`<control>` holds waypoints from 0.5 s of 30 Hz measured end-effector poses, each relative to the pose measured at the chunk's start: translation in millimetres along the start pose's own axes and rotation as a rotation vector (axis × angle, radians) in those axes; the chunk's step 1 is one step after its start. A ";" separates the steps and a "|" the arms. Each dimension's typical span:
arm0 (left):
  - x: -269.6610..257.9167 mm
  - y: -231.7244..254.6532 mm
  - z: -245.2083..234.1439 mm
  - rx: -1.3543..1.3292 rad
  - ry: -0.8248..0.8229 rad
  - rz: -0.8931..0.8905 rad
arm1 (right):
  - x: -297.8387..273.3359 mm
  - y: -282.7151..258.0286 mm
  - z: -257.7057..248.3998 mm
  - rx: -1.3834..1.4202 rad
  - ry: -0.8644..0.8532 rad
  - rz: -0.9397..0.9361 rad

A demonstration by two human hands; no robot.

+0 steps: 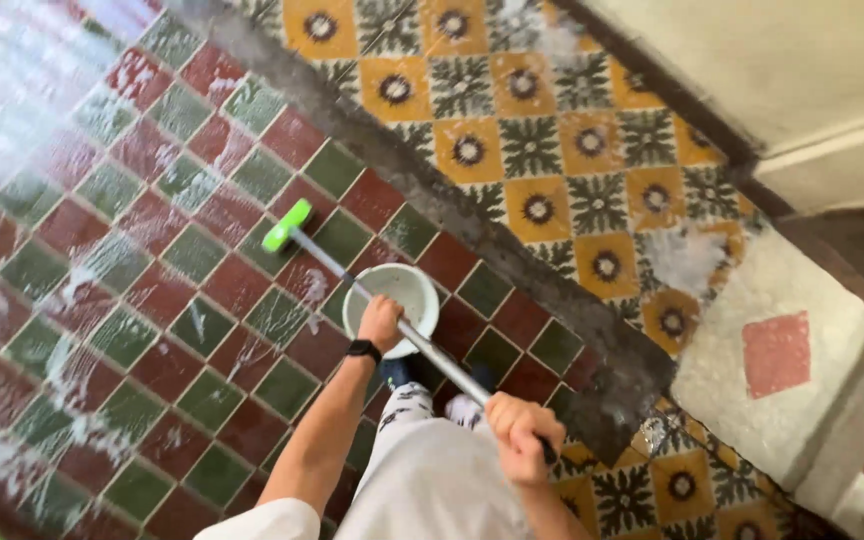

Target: Scrubbing a tiled floor with soapy water using a mop and a bucket.

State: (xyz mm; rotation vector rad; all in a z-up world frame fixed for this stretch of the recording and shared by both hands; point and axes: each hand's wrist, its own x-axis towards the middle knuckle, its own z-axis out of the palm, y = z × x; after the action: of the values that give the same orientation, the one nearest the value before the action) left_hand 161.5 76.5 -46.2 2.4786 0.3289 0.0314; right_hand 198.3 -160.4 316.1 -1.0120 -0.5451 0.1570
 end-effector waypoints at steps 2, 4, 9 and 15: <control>1.2 18.8 -1.5 0.015 0.039 -0.061 | 3.7 -13.5 -14.4 0.019 0.016 0.003; -9.0 44.0 -4.9 -0.001 0.055 -0.065 | 0.5 -46.6 -13.1 0.039 -0.005 -0.023; -46.9 130.7 -26.3 -0.066 0.048 -0.042 | -40.2 -127.4 -40.2 0.036 0.033 -0.101; -80.7 243.8 15.0 -0.100 0.157 0.077 | -104.5 -220.1 -118.0 0.083 0.093 -0.273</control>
State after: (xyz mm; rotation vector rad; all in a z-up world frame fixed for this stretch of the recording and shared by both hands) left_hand 140.2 -139.7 91.6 2.3936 0.2905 0.2685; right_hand 141.2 -405.9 414.5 -0.8512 -0.5815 -0.1087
